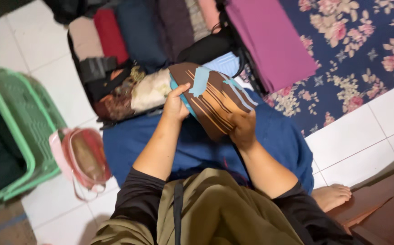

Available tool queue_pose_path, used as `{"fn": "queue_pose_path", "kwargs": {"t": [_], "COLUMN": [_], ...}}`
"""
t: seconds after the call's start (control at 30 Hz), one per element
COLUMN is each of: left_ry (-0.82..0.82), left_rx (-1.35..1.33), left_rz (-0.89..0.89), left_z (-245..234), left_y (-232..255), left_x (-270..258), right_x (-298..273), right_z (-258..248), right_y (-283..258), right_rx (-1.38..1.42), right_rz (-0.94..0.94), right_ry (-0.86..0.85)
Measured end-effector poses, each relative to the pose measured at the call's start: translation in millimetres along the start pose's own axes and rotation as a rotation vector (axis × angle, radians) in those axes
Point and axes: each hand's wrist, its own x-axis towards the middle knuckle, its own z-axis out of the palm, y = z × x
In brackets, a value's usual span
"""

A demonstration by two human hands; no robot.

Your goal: The person sits on the floor and folds various garments one by one, including patterned and solid-colored shirts and pants. The person places each folded item into a black suitcase positioned on their lap.

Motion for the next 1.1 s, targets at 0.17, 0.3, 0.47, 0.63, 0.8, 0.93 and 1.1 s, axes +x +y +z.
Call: {"fn": "queue_pose_path", "kwargs": {"t": [0.17,0.3,0.47,0.63,0.8,0.93,1.1], "left_ry": [-0.086,-0.179,-0.240,0.249,0.189,0.089,0.093], "left_rx": [0.155,0.177,0.174,0.860,1.305,1.538,1.728], "left_rz": [0.030,0.088,-0.012,0.135,0.278,0.300,0.370], "left_z": [51,90,91,75,79,82,70], "left_y": [-11,-36,-70,-119,-132,-128,-144], "left_x": [88,175,275,300,274,265,266], "right_x": [49,97,151,169,168,164,158], "right_z": [-34,-82,-165,-228,-239,-241,-232], "right_y": [-30,-38,-8,26,46,47,42], "right_rx": [0.038,-0.016,0.031,-0.131,-0.608,-0.589,-1.250], "right_rz": [-0.159,-0.347,-0.454,-0.109,-0.362,-0.338,-0.238], "right_ry": [0.225,0.381,0.590,1.045,0.953,0.938,1.039]}}
